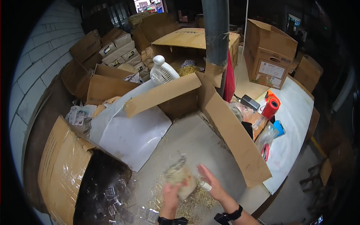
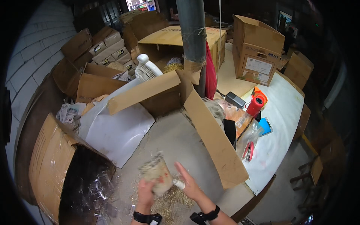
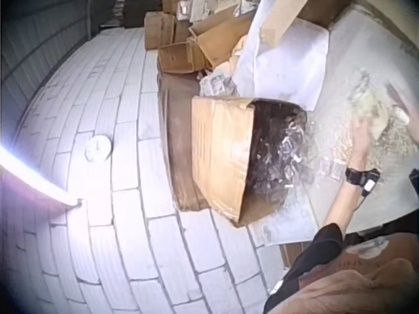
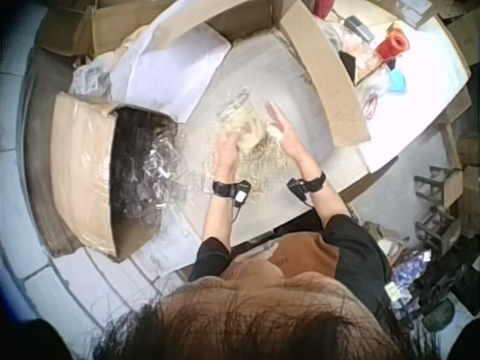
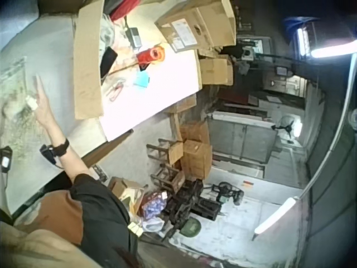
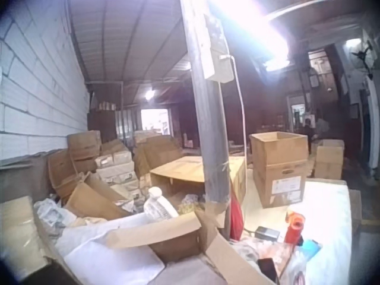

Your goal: The person is sorting and packaging small metal parts into plastic bags and larger boxes, utilizing a banding machine in a metal fabrication facility.

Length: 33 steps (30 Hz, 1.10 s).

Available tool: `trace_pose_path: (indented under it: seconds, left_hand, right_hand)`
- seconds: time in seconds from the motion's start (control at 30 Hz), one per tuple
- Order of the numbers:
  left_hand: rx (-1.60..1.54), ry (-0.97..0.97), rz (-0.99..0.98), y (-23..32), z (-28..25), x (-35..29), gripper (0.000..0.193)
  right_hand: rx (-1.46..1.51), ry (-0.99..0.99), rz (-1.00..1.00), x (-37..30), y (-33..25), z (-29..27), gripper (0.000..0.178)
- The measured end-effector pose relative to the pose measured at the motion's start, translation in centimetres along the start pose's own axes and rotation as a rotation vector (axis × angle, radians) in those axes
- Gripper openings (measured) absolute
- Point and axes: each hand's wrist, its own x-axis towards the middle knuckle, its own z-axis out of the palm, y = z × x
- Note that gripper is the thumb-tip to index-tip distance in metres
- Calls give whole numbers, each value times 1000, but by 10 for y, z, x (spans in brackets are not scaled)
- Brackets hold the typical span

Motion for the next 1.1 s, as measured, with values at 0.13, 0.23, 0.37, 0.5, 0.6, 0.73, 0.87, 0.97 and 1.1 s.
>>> trace_pose_path:
  seconds: [0.13,0.23,0.37,0.5,0.6,0.73,0.87,0.97,1.1]
  left_hand:
    - [835,-262,411,-19,51,-36,63]
    - [1253,-316,557,-41,53,-63,72]
    - [1300,-341,483,-47,42,-80,70]
    - [1350,-344,515,-49,44,-88,67]
    - [1311,-324,511,-48,36,-94,62]
    - [950,-365,536,-43,9,-118,41]
    - [891,-196,537,-45,-45,-157,27]
    - [786,329,299,-57,-101,-186,17]
    - [740,796,70,-57,-157,-205,14]
  right_hand:
    - [758,69,264,-4,21,14,73]
    - [1063,164,416,-19,23,13,76]
    - [1054,204,421,-27,29,17,76]
    - [1054,240,421,-34,37,13,76]
    - [1159,209,427,-33,40,22,72]
    - [965,309,352,9,35,28,54]
    - [770,244,201,73,-4,-19,50]
    - [-174,459,112,99,13,-75,48]
    - [-849,443,-34,28,30,-70,44]
